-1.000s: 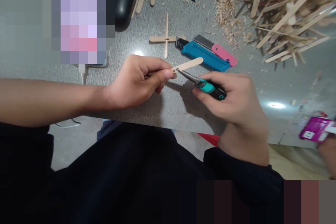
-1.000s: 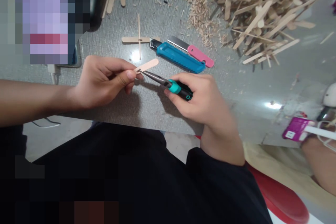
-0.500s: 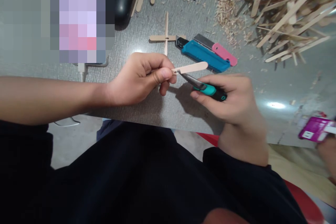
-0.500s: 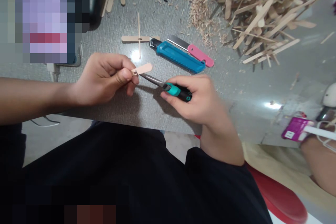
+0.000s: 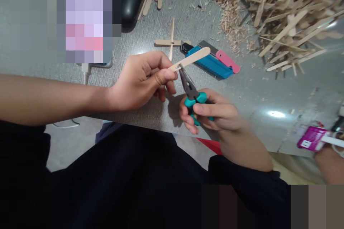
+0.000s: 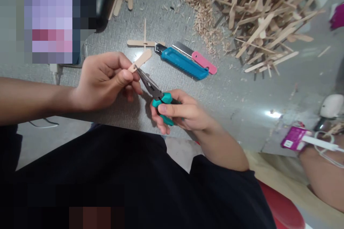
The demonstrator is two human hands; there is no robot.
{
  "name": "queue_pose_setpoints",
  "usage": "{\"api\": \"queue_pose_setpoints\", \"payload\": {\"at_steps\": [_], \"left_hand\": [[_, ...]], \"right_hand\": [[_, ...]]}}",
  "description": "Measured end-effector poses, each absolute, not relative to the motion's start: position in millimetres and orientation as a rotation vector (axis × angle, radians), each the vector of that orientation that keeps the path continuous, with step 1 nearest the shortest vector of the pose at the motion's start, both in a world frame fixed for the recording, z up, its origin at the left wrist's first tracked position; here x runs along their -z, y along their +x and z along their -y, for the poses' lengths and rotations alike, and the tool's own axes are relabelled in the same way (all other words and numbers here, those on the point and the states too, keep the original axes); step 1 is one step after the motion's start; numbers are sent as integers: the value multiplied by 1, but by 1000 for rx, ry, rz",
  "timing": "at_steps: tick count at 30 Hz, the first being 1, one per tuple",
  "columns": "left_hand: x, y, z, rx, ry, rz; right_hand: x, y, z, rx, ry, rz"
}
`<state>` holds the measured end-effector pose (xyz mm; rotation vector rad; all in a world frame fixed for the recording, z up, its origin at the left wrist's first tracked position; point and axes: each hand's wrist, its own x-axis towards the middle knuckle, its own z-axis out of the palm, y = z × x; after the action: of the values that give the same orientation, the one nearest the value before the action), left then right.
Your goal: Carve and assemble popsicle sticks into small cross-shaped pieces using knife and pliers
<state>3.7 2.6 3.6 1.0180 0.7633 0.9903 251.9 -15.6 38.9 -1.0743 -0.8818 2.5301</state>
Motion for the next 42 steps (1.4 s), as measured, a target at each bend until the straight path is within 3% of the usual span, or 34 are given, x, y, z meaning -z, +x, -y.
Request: {"api": "queue_pose_setpoints", "payload": {"at_steps": [4, 7, 17, 42], "left_hand": [[-3, 3, -5, -1006, 992, -788], [-5, 2, -7, -1009, 985, -816], [0, -1, -8, -1078, 1127, -825], [0, -3, -10, -977, 1118, -770]], "right_hand": [[-36, 249, 19, -2614, -1012, 737], [-36, 248, 19, -2471, -1127, 914], [-54, 264, 13, -1209, -1666, 1921], [-52, 284, -8, -1238, -1432, 2111]]}}
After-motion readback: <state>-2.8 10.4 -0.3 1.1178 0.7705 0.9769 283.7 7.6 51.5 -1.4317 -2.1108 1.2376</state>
